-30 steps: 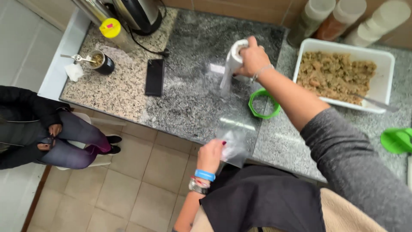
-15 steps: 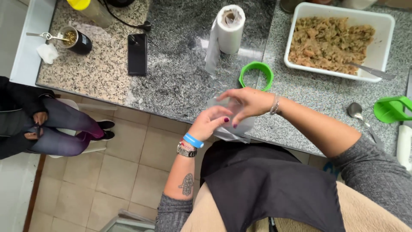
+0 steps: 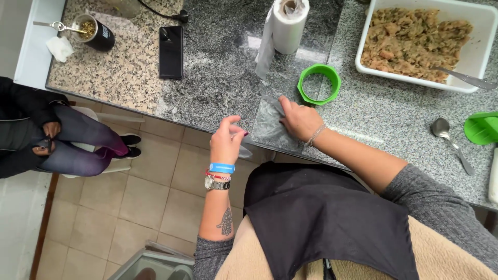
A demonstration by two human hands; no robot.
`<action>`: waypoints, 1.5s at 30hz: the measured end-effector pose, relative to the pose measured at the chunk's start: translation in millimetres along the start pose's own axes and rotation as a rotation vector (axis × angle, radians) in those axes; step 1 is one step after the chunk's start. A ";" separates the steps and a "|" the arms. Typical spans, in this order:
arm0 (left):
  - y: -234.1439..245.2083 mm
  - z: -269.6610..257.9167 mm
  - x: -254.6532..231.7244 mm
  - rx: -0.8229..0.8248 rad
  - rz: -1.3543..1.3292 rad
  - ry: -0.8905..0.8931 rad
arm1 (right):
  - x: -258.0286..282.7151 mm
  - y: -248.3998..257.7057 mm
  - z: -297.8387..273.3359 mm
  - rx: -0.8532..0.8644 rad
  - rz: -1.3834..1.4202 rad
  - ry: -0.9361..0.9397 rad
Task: Forming meat mixture into patties using a plastic mold and wrapping them in plastic wrap.
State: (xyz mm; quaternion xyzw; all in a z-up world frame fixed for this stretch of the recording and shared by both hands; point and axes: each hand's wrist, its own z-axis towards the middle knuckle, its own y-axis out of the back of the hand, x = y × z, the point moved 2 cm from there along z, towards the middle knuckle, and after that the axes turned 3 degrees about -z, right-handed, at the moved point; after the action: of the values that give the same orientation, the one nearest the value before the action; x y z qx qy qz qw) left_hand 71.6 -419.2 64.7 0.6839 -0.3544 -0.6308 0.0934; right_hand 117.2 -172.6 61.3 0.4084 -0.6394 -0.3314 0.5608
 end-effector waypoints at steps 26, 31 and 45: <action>-31.2 30.1 10.1 0.409 -0.392 0.100 | -33.9 7.4 -11.3 -0.069 0.525 -0.293; -23.9 33.0 24.6 0.339 -0.209 0.118 | -43.7 -5.2 2.2 -0.220 0.129 -0.053; -2.1 119.5 -134.6 -0.432 0.218 -0.463 | -15.7 108.5 48.4 -0.502 -0.254 0.149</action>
State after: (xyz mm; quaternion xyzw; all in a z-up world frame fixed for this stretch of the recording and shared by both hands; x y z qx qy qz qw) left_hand -32.3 -298.4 148.5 0.4447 -0.2955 -0.8164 0.2202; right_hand 53.6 -111.8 142.7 0.3571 -0.4382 -0.5159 0.6437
